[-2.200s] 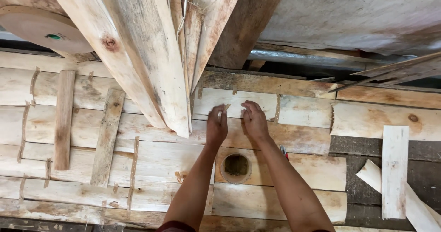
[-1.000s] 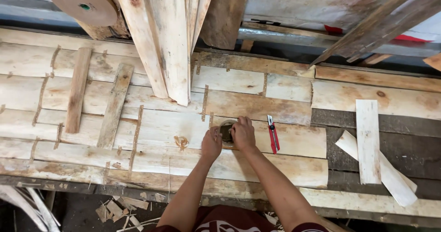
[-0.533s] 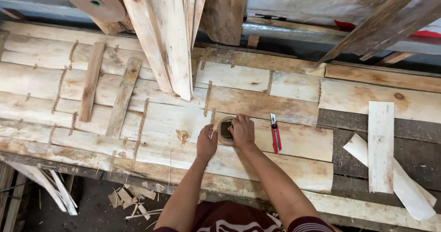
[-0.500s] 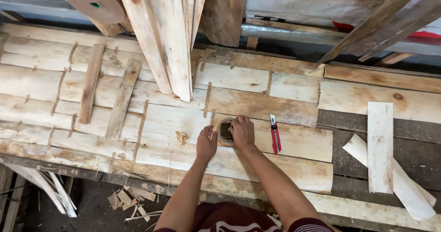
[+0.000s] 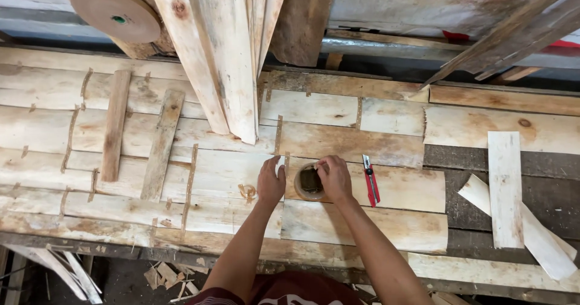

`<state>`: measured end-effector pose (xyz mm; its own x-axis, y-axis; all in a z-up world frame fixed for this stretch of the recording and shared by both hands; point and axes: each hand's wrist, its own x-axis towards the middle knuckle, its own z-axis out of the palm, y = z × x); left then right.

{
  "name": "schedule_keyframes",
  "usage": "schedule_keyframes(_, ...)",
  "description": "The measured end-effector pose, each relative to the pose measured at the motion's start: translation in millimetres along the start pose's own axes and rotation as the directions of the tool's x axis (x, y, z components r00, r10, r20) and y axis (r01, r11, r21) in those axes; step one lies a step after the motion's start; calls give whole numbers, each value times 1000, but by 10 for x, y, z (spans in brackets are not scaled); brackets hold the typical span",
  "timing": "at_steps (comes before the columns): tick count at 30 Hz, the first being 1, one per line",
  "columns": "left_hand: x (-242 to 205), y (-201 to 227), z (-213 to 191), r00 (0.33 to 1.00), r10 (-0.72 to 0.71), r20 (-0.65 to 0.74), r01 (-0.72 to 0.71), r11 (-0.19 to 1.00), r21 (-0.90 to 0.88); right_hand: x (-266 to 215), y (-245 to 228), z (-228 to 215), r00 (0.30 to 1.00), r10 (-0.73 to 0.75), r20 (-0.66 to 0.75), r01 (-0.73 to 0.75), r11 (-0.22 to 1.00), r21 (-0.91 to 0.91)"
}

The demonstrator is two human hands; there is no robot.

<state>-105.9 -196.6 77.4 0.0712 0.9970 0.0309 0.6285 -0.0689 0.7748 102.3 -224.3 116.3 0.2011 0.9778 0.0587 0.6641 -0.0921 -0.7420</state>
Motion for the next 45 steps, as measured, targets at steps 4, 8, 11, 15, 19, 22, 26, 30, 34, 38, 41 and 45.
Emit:
schedule_keyframes(4,246,117,-31,999,47,8,-45,982,-184,248,-283,-14,998,-12,-56,15,998,55)
schedule_keyframes(8,358,128,114,960,-163,228,262,809,-526,403,-320,78,969,210,128,-243,894,377)
schedule_keyframes(11,437,109,200,963,-121,241,247,754,-609,505,-293,139,972,187,145,-230,892,389)
schedule_keyframes(15,527,382,57,939,-246,239,334,814,-476,557,-237,188,966,188,176,-244,885,397)
schedule_keyframes(19,520,311,128,946,-223,234,315,796,-516,552,-119,274,965,148,215,-236,851,470)
schedule_keyframes(22,519,287,168,958,-206,198,281,802,-527,575,-144,269,955,193,228,-277,857,435)
schedule_keyframes(26,457,334,162,959,-238,153,283,795,-537,566,-116,301,927,272,260,-357,852,382)
schedule_keyframes(30,408,333,185,950,-292,109,305,806,-506,578,-213,299,946,273,175,-322,843,430)
schedule_keyframes(34,395,318,116,955,-275,114,294,816,-498,591,-217,280,945,192,263,-298,838,458)
schedule_keyframes(38,401,322,67,954,-283,102,298,853,-428,644,-308,249,895,261,361,-370,888,274)
schedule_keyframes(41,404,229,102,941,-319,112,333,818,-469,698,-291,311,903,248,352,-337,915,221)
schedule_keyframes(45,482,312,-26,908,-418,35,403,848,-345,879,-258,387,928,256,270,-304,941,151)
